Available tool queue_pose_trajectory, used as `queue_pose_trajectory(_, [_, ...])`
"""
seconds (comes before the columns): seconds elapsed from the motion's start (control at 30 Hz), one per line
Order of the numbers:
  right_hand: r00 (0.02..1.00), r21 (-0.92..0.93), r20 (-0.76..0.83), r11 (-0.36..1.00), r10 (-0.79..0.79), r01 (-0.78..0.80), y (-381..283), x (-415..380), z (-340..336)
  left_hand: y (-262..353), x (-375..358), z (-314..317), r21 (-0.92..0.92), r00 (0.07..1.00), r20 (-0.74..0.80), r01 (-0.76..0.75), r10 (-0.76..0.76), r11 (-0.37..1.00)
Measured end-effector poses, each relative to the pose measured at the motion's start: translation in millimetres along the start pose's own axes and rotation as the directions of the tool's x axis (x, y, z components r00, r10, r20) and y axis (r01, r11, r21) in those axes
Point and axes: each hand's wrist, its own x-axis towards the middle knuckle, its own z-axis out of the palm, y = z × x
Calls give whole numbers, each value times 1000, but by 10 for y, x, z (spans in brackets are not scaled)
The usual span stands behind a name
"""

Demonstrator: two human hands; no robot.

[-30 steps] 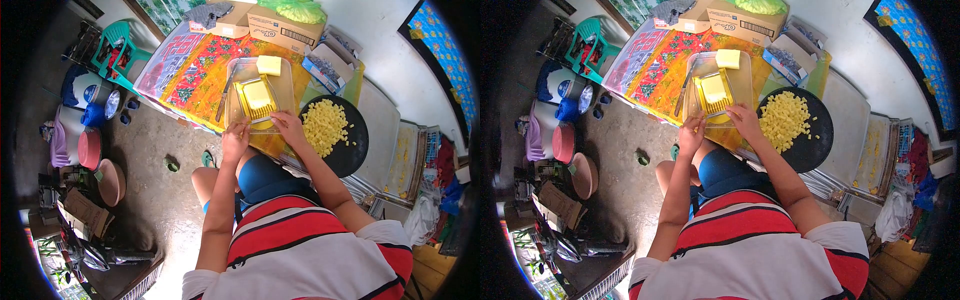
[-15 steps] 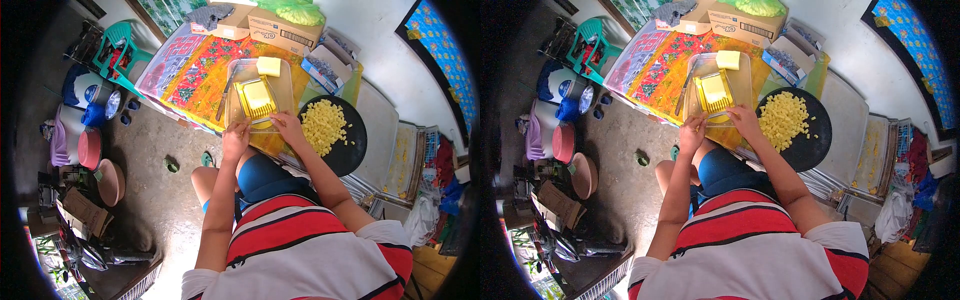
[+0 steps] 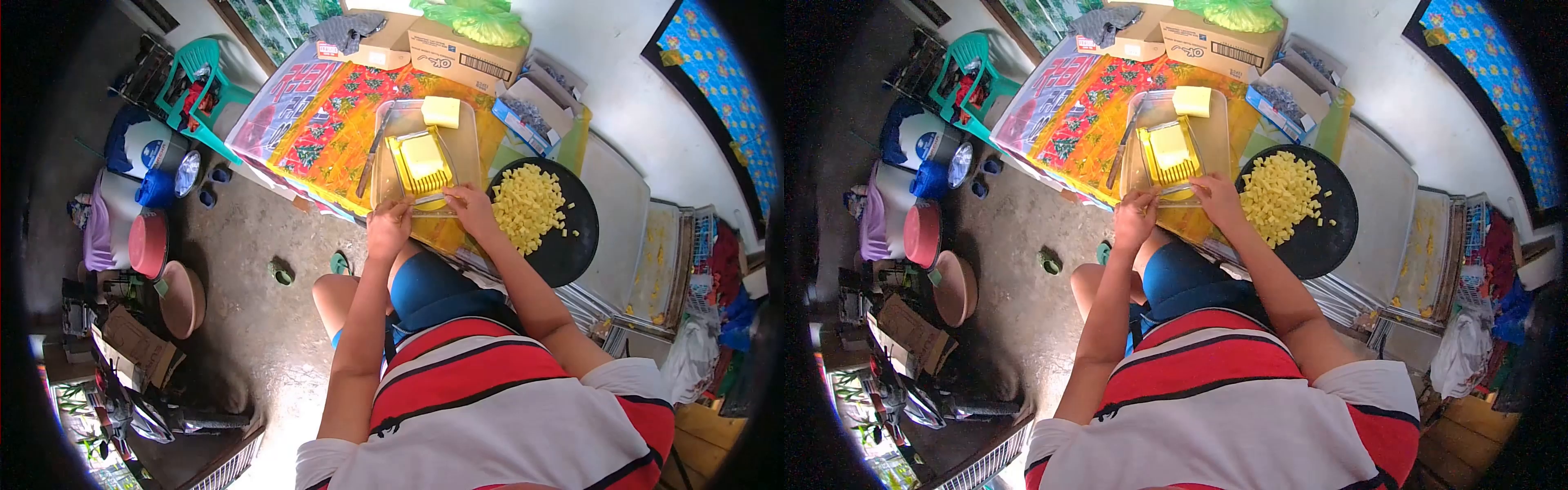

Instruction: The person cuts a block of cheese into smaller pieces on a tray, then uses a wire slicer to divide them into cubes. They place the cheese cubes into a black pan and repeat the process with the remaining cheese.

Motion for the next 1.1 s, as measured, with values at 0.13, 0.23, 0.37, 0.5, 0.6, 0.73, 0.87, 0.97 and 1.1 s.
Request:
queue_pose_trajectory(0.13, [989,-141,-63,982,-137,127,159,-82,126,-93,-54,124,149,998,61,0,-9,989])
queue_pose_trajectory(0.23, [992,-221,-46,969,-121,108,100,-71,123,-77,-56,123,147,999,41,12,-19,989])
queue_pose_trajectory(0.37, [990,-164,-64,980,-127,115,-279,163,69,-103,-51,160,143,999,39,14,-19,990])
queue_pose_trajectory(0.5, [973,-240,-111,956,-202,171,-502,578,381,-85,-41,152,146,998,45,32,-39,989])
queue_pose_trajectory(0.6, [998,-403,-65,915,-24,-4,-650,770,549,-99,-29,172,167,997,59,45,-56,985])
queue_pose_trajectory(0.73, [962,-427,24,872,273,-238,-878,975,496,-134,-13,180,146,999,43,22,-28,989])
queue_pose_trajectory(0.87, [977,-329,-46,921,207,-211,-596,1076,490,-168,22,210,156,992,93,71,-86,985])
queue_pose_trajectory(0.97, [982,-68,-100,984,160,-167,-104,1235,495,-182,9,220,176,995,78,41,-56,984])
queue_pose_trajectory(1.1, [906,621,313,660,285,-423,-221,1232,105,-143,15,188,206,998,59,14,-27,979])
